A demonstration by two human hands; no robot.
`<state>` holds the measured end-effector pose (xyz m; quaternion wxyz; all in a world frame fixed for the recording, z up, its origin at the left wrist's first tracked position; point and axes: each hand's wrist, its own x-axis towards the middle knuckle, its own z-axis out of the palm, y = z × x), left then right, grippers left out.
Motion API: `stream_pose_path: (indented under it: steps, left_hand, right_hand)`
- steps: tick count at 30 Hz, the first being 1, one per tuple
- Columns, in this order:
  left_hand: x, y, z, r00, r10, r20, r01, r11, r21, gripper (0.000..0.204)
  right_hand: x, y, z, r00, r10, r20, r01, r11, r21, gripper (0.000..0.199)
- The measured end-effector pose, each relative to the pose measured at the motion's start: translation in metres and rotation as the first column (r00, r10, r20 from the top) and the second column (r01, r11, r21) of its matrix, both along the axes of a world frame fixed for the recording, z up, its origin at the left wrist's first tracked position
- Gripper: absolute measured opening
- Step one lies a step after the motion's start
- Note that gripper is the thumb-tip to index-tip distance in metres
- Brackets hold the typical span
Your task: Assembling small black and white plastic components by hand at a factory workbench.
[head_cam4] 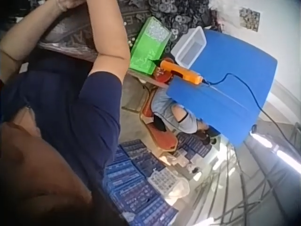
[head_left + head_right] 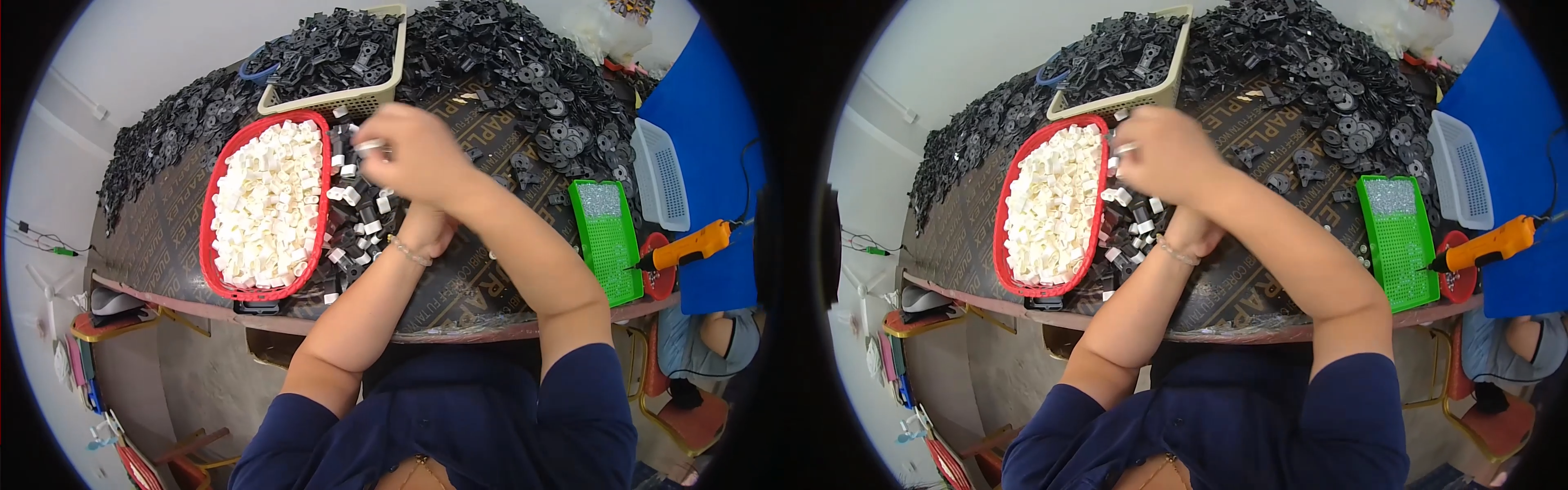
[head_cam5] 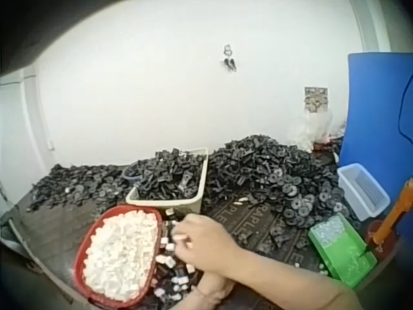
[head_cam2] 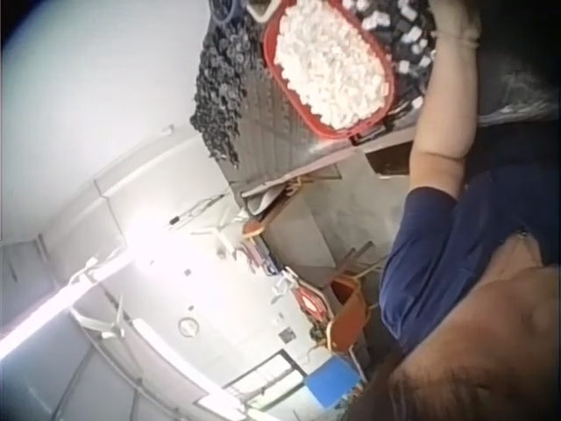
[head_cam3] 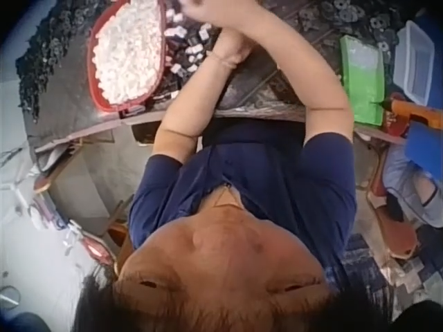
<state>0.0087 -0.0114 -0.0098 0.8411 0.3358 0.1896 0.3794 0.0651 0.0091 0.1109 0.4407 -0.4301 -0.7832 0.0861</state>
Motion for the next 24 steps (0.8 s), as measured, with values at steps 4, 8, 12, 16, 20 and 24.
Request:
stream_pose_path:
  steps: [4,8,12,16,20,24]
  left_hand:
    - [0.001,-0.007,0.025,0.964,0.24,0.116,-0.224,0.965,-0.138,0.037]
    - [0.0,-0.008,0.019,0.949,0.286,0.13,-0.275,0.957,-0.094,0.037]
    - [0.001,-0.006,0.014,0.944,0.296,0.148,-0.291,0.955,-0.053,0.037]
    - [0.001,-0.006,0.012,0.928,0.357,0.103,-0.362,0.932,0.031,0.038]
    - [0.003,-0.01,0.014,0.935,0.341,0.094,-0.348,0.935,0.071,0.028]
    - [0.003,-0.009,0.016,0.932,0.348,0.1,-0.348,0.937,-0.02,0.035]
  right_hand:
    - [0.081,-0.045,-0.02,0.887,-0.214,-0.41,0.028,0.91,-0.415,0.013]
    - [0.106,-0.066,-0.065,0.732,-0.266,-0.628,-0.112,0.861,-0.496,0.017]
    - [0.108,-0.068,-0.083,0.537,-0.305,-0.786,-0.347,0.77,-0.536,0.022]
    - [0.106,-0.065,-0.089,0.489,-0.291,-0.823,-0.422,0.747,-0.515,0.023]
    - [0.109,-0.069,-0.091,0.468,-0.286,-0.836,-0.42,0.761,-0.495,0.022]
    - [0.109,-0.071,-0.084,0.432,-0.3,-0.851,-0.432,0.759,-0.487,0.022]
